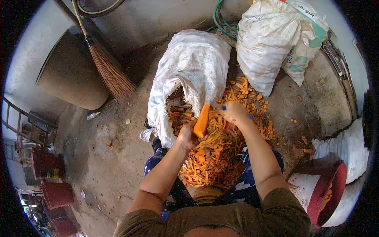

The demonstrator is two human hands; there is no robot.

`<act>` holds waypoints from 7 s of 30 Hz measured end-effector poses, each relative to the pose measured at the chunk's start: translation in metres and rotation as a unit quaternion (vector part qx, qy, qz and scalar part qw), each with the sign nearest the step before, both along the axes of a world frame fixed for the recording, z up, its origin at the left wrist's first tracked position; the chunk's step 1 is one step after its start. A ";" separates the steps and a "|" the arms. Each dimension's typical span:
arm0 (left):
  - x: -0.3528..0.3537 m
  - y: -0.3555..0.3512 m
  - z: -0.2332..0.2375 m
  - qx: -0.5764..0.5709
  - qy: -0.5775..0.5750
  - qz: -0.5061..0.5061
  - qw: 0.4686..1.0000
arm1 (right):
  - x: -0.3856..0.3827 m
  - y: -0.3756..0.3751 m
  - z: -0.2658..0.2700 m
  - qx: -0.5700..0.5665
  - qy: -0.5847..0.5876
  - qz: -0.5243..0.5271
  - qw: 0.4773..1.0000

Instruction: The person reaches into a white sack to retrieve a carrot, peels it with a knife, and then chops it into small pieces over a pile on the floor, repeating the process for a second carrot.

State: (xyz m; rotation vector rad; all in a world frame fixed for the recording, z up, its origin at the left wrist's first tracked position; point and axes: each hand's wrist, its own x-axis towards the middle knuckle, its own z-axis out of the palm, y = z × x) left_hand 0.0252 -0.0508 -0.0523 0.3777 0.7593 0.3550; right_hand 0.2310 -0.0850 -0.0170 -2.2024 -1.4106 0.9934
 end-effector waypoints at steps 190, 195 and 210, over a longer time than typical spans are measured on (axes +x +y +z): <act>0.006 0.401 -0.441 0.511 0.570 -0.248 0.594 | 0.110 0.031 -0.073 -0.024 0.407 -0.213 0.888; 0.002 0.415 -0.441 0.481 0.550 -0.270 0.628 | 0.102 0.044 -0.068 -0.033 0.433 -0.253 0.865; 0.022 0.398 -0.453 0.467 0.584 -0.247 0.616 | 0.099 0.021 -0.070 0.002 0.486 -0.361 0.796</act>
